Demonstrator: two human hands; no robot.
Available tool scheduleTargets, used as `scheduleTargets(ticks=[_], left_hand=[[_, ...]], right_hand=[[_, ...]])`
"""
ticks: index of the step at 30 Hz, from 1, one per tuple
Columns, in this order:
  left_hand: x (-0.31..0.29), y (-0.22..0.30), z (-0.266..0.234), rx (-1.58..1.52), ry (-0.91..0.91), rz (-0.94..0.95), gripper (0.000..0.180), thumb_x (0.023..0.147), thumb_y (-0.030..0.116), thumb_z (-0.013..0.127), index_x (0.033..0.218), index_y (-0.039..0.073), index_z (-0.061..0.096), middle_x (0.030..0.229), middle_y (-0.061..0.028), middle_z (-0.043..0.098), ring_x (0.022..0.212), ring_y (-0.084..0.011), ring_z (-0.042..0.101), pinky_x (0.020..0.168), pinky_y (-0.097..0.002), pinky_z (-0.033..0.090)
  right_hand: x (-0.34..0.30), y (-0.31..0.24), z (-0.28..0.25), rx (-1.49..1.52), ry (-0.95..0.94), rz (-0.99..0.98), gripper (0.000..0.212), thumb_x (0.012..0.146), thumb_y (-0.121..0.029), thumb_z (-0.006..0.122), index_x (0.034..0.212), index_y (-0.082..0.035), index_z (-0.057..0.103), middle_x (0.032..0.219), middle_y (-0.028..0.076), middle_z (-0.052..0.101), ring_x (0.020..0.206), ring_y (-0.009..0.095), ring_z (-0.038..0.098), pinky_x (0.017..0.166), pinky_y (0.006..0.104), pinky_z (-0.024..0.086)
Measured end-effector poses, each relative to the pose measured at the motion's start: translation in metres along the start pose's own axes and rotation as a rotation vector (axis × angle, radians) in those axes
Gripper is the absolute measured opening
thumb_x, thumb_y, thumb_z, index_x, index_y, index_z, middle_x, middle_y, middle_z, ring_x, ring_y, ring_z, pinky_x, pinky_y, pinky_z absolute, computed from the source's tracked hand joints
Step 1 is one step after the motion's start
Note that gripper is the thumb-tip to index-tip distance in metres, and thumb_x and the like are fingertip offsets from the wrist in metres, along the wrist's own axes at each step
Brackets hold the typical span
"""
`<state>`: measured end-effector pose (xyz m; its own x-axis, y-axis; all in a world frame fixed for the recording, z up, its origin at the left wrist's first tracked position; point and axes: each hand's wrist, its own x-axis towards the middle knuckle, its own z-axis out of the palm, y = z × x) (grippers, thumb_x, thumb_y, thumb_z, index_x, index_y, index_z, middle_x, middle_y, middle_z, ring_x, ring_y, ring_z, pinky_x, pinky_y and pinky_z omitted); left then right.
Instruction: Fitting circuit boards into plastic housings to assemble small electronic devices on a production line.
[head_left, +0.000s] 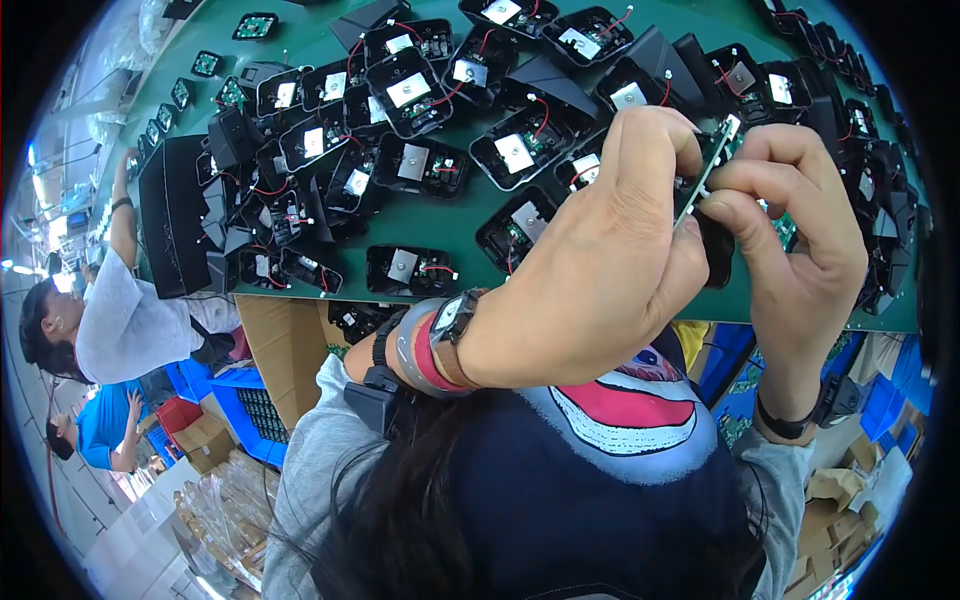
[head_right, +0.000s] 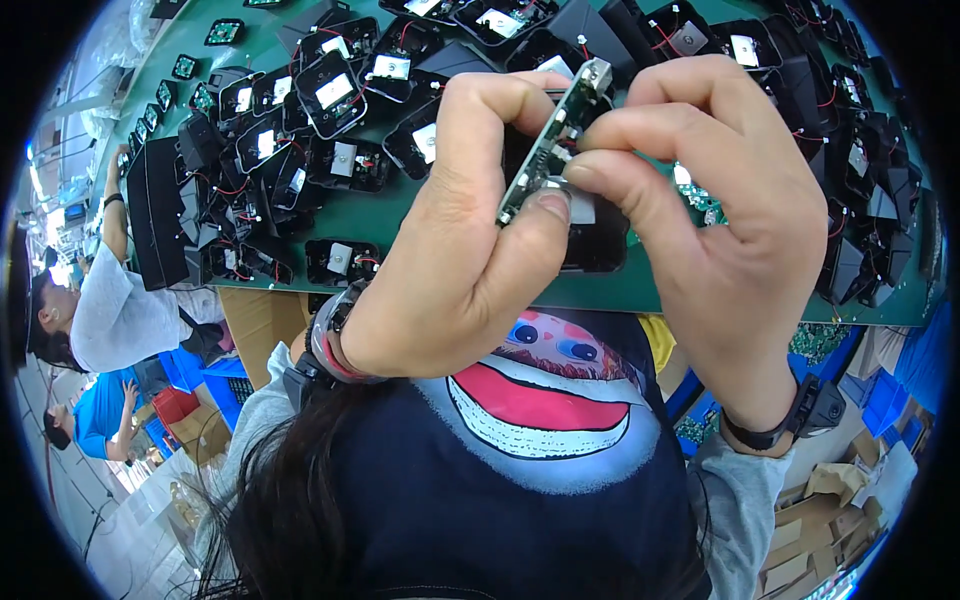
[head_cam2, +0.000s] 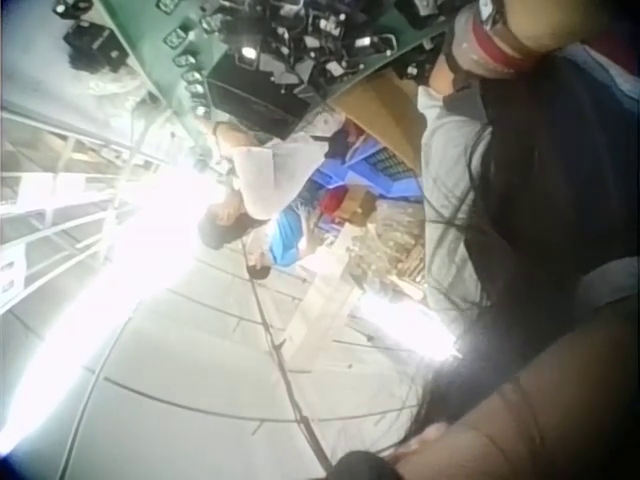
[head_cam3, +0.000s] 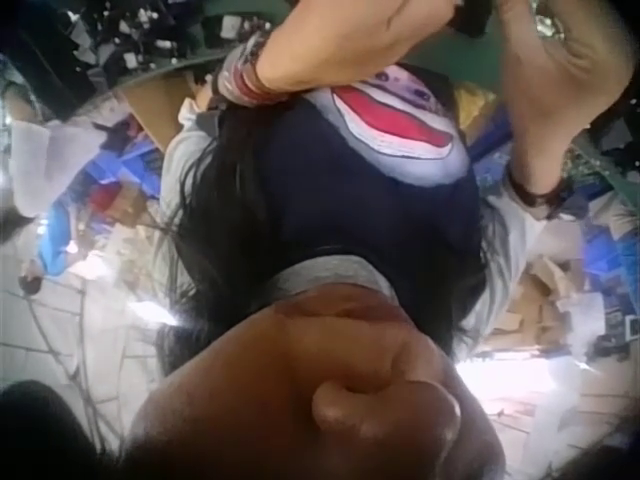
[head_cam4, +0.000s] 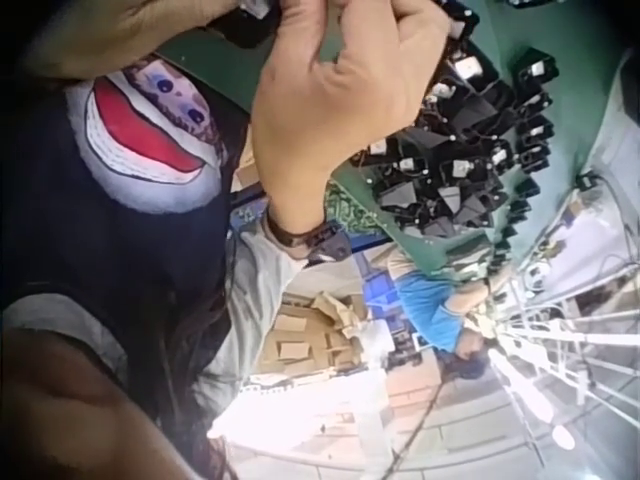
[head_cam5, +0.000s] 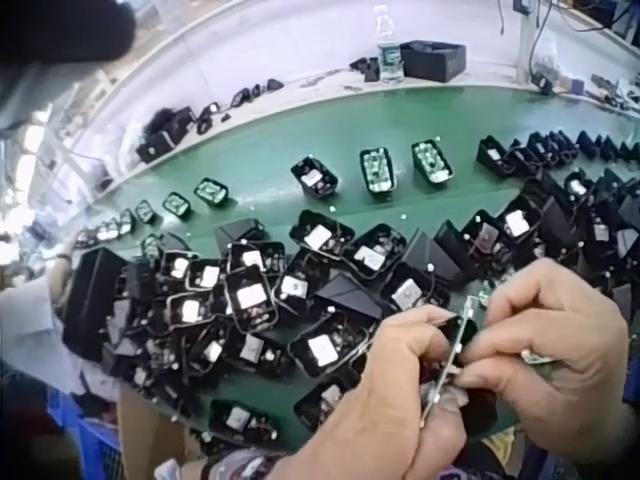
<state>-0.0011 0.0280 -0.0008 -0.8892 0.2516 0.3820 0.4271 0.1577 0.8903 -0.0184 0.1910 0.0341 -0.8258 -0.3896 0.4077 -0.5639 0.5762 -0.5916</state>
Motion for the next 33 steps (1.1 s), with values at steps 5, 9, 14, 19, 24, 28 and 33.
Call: scheduleTargets(ticks=[5, 9, 14, 19, 24, 28, 33], left_hand=[[0.003, 0.007, -0.008, -0.124, -0.149, -0.229, 0.029, 0.081, -0.002, 0.045, 0.105, -0.002, 0.03, 0.084, -0.0207, 0.045, 0.068, -0.0368, 0.054, 0.063, -0.0423, 0.044], [0.008, 0.01, -0.012, -0.324, -0.174, -0.375, 0.026, 0.084, 0.002, 0.042, 0.106, -0.001, 0.029, 0.079, -0.0149, 0.047, 0.063, -0.0237, 0.055, 0.06, -0.0365, 0.045], [0.004, 0.02, -0.014, -0.548, -0.212, -0.614, 0.026, 0.088, 0.007, 0.042, 0.11, 0.0, 0.029, 0.086, -0.0086, 0.047, 0.062, -0.0099, 0.05, 0.056, -0.0251, 0.043], [0.0, 0.012, -0.01, -0.369, -0.247, -0.315, 0.032, 0.084, 0.001, 0.043, 0.112, -0.007, 0.028, 0.104, -0.0201, 0.041, 0.096, -0.0253, 0.047, 0.087, -0.034, 0.04], [-0.003, 0.01, -0.002, -0.325, -0.189, -0.207, 0.035, 0.083, -0.002, 0.044, 0.113, -0.007, 0.027, 0.105, -0.0208, 0.04, 0.096, -0.0275, 0.047, 0.088, -0.0342, 0.039], [-0.006, 0.011, 0.001, -0.333, -0.178, -0.226, 0.035, 0.082, -0.003, 0.044, 0.113, -0.007, 0.026, 0.108, -0.021, 0.038, 0.1, -0.0265, 0.045, 0.092, -0.0336, 0.037], [-0.011, 0.005, 0.004, -0.365, -0.18, -0.222, 0.036, 0.082, -0.004, 0.043, 0.113, -0.007, 0.024, 0.113, -0.0215, 0.035, 0.106, -0.0253, 0.041, 0.095, -0.0336, 0.035]], right_hand=[[0.004, -0.005, 0.005, 0.007, -0.01, 0.042, 0.01, 0.073, 0.002, 0.066, 0.08, 0.002, 0.061, 0.083, 0.007, 0.056, 0.075, 0.016, 0.054, 0.067, 0.0242, 0.042], [0.0, 0.001, 0.007, 0.053, -0.001, 0.037, 0.009, 0.074, 0.001, 0.066, 0.081, 0.002, 0.062, 0.085, 0.007, 0.057, 0.076, 0.016, 0.055, 0.066, 0.0242, 0.043], [-0.007, -0.001, 0.005, 0.08, -0.028, 0.061, 0.01, 0.075, 0.001, 0.066, 0.084, 0.002, 0.062, 0.087, 0.008, 0.058, 0.078, 0.016, 0.056, 0.067, 0.024, 0.043], [-0.015, 0.006, 0.002, 0.206, -0.025, 0.036, 0.008, 0.081, 0.001, 0.063, 0.089, 0.002, 0.061, 0.093, 0.007, 0.057, 0.079, 0.011, 0.056, 0.066, 0.0207, 0.043], [-0.02, 0.001, 0.003, 0.366, -0.025, 0.174, 0.008, 0.086, 0.0, 0.06, 0.093, 0.001, 0.061, 0.099, 0.006, 0.055, 0.08, 0.008, 0.055, 0.065, 0.0178, 0.044], [-0.024, 0.002, 0.006, 0.406, 0.002, 0.182, 0.009, 0.085, 0.002, 0.059, 0.094, 0.002, 0.061, 0.1, 0.006, 0.055, 0.083, 0.009, 0.056, 0.068, 0.0187, 0.045], [-0.027, 0.0, 0.008, 0.44, -0.011, 0.233, 0.01, 0.084, 0.005, 0.059, 0.094, 0.003, 0.062, 0.101, 0.007, 0.055, 0.086, 0.009, 0.056, 0.07, 0.0194, 0.046]])
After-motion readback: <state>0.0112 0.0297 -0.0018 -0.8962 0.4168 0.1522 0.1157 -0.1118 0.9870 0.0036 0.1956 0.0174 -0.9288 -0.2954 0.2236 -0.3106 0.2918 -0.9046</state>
